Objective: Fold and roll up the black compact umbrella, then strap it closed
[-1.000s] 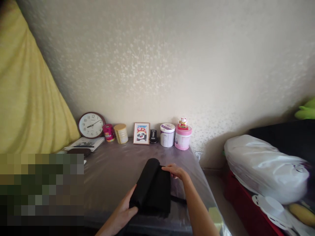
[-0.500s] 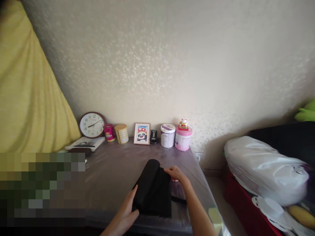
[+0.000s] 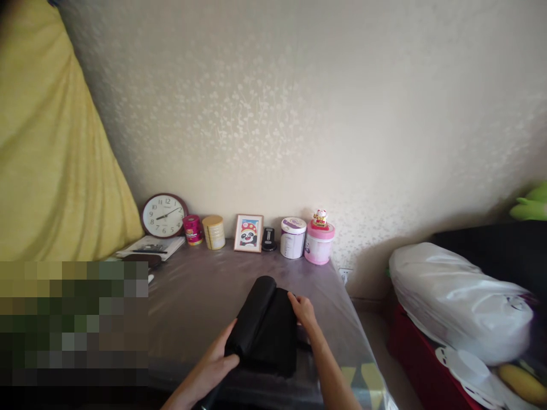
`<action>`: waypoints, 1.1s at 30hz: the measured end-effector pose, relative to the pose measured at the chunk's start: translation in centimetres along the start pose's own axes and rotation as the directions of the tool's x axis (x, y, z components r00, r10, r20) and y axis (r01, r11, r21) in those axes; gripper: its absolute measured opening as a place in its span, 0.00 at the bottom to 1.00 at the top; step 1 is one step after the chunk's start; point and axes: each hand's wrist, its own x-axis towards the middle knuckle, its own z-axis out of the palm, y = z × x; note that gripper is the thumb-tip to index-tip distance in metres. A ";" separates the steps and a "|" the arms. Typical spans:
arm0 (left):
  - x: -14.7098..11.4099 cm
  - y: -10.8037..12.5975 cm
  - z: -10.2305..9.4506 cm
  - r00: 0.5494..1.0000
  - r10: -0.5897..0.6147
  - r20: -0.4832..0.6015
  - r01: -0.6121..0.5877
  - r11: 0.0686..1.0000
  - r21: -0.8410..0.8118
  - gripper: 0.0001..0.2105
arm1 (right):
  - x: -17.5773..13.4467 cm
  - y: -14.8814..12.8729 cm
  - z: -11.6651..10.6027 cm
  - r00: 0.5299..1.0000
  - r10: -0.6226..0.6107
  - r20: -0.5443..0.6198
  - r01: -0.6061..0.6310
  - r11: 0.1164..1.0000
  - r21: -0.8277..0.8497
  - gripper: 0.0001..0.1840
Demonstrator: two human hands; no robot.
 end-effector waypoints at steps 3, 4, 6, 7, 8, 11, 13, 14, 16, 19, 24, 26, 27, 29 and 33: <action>0.1 -0.3 0.0 1.000 0.017 -0.021 -0.018 0.999 -0.032 0.38 | -0.5 -0.1 0.2 0.999 -0.009 -0.047 0.004 0.996 -0.090 0.18; 0.1 -0.4 0.0 0.999 0.018 -0.031 -0.019 0.999 -0.028 0.38 | -0.8 -0.1 0.2 0.998 -0.015 -0.059 0.008 0.993 -0.118 0.16; 0.1 -0.8 0.3 0.999 0.012 -0.052 -0.012 1.000 -0.005 0.39 | -1.4 -0.2 0.1 0.997 -0.018 -0.075 0.005 0.986 -0.167 0.12; 0.1 -1.0 0.5 0.998 0.016 -0.060 -0.015 1.000 0.010 0.39 | -1.8 -0.4 0.0 0.995 -0.026 -0.094 0.006 0.979 -0.203 0.11; 0.1 -1.2 0.7 0.998 0.023 -0.063 -0.021 1.000 0.023 0.39 | -2.3 -0.6 -0.1 0.991 -0.050 -0.128 0.017 0.968 -0.251 0.11; 0.0 -1.5 0.9 0.998 0.038 -0.059 -0.036 0.998 0.044 0.39 | -3.7 -1.5 0.1 0.929 -0.272 -0.249 0.143 0.889 -0.435 0.13; 0.0 -1.4 0.8 0.998 0.035 -0.059 -0.032 0.998 0.046 0.38 | -4.3 -2.2 0.6 0.859 -0.467 -0.211 0.316 0.806 -0.501 0.14; 0.1 -1.4 0.8 0.998 0.034 -0.061 -0.031 0.998 0.046 0.38 | -4.5 -2.4 1.0 0.826 -0.543 -0.152 0.412 0.766 -0.494 0.15; 0.1 -1.3 0.6 0.998 0.026 -0.066 -0.023 0.999 0.045 0.38 | -4.6 -2.7 1.9 0.774 -0.632 -0.040 0.558 0.711 -0.428 0.17; 0.1 -1.4 0.5 0.998 0.000 -0.068 0.003 0.999 0.042 0.38 | -4.3 -2.3 3.1 0.801 -0.597 -0.028 0.544 0.748 -0.381 0.19; 0.3 -1.7 0.5 0.997 0.003 -0.077 -0.001 1.000 0.027 0.38 | -6.1 -0.9 4.1 0.806 -0.588 -0.066 0.521 0.758 -0.393 0.21; 0.3 -1.7 0.5 0.997 -0.002 -0.079 0.002 1.000 -0.001 0.38 | -7.7 0.0 4.2 0.791 -0.610 -0.043 0.554 0.744 -0.374 0.21; 0.4 -1.6 0.5 0.997 -0.005 -0.078 0.004 1.000 -0.015 0.38 | -8.5 0.5 4.2 0.786 -0.618 -0.035 0.566 0.741 -0.361 0.21; 0.4 -1.6 0.5 0.997 -0.003 -0.073 0.001 0.999 -0.032 0.37 | -10.1 1.6 3.7 0.767 -0.641 -0.032 0.598 0.733 -0.324 0.21; 0.3 -1.6 0.5 0.997 0.001 -0.073 -0.003 1.000 -0.027 0.37 | -11.1 3.0 1.6 0.820 -0.559 -0.123 0.534 0.825 -0.187 0.16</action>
